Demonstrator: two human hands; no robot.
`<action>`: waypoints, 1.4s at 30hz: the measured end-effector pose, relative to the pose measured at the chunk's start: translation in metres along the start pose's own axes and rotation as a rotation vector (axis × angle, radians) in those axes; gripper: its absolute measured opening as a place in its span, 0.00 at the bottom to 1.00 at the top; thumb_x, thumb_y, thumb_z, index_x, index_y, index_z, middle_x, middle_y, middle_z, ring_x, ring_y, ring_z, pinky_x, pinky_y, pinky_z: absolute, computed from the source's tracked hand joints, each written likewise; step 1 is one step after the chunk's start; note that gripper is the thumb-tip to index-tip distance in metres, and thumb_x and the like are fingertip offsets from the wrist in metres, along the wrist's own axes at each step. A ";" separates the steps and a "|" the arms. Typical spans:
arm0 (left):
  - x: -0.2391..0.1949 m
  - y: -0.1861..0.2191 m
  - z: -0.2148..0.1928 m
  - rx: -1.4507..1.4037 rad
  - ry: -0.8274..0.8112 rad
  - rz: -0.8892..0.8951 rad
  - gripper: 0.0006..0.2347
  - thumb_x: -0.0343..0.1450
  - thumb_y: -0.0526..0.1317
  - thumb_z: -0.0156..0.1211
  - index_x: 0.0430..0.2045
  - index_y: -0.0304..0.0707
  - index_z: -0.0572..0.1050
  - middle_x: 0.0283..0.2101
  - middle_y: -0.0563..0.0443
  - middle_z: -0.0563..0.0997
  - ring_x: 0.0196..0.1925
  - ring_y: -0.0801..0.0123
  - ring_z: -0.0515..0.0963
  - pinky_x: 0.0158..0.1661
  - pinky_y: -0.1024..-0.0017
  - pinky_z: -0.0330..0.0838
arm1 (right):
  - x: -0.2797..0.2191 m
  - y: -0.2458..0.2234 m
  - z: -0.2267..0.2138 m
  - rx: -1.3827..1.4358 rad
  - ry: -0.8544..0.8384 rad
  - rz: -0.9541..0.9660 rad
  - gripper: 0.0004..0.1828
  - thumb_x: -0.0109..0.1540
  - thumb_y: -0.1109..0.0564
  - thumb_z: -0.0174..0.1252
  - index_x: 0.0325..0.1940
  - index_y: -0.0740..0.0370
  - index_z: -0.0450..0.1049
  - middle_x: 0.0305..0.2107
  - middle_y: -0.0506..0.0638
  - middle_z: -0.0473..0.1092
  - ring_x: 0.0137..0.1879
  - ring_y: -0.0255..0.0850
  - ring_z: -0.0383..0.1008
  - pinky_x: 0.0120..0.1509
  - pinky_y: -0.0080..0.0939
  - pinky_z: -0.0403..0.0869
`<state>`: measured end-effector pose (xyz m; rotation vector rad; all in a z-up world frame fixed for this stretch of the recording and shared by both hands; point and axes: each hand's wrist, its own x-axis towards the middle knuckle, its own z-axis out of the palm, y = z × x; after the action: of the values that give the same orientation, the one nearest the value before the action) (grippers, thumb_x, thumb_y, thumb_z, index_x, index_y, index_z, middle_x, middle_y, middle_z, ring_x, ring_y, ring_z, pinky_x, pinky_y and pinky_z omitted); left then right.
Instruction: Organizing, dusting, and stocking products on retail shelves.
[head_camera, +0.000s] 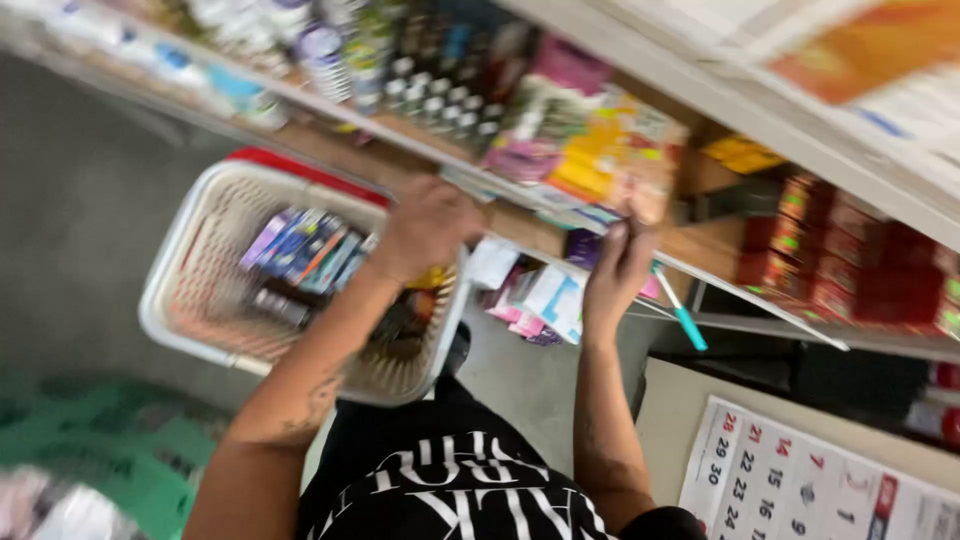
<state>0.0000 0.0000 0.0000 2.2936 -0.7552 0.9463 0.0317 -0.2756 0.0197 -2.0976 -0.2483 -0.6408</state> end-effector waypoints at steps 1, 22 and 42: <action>-0.037 -0.019 -0.008 0.031 0.017 -0.207 0.04 0.67 0.35 0.62 0.32 0.45 0.78 0.39 0.52 0.82 0.46 0.59 0.80 0.52 0.57 0.69 | -0.026 0.010 0.016 0.118 -0.131 0.030 0.14 0.73 0.63 0.50 0.64 0.67 0.68 0.49 0.53 0.69 0.55 0.45 0.70 0.62 0.40 0.70; -0.413 -0.045 0.039 -0.391 -0.559 -1.465 0.17 0.74 0.43 0.53 0.57 0.37 0.70 0.52 0.33 0.79 0.55 0.40 0.77 0.53 0.51 0.72 | -0.355 0.162 0.363 0.322 -0.668 1.603 0.37 0.63 0.59 0.61 0.70 0.53 0.49 0.42 0.61 0.75 0.33 0.48 0.77 0.31 0.48 0.78; -0.124 0.063 0.001 -0.294 -0.052 -0.941 0.21 0.77 0.41 0.51 0.64 0.30 0.63 0.59 0.27 0.74 0.59 0.36 0.75 0.54 0.52 0.70 | -0.116 0.013 0.075 0.584 -0.884 0.659 0.20 0.64 0.57 0.65 0.58 0.66 0.71 0.45 0.47 0.75 0.48 0.33 0.74 0.51 0.33 0.74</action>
<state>-0.1152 -0.0090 -0.0767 2.0387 0.1959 0.3040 -0.0346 -0.2145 -0.0858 -1.6080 -0.1763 0.7018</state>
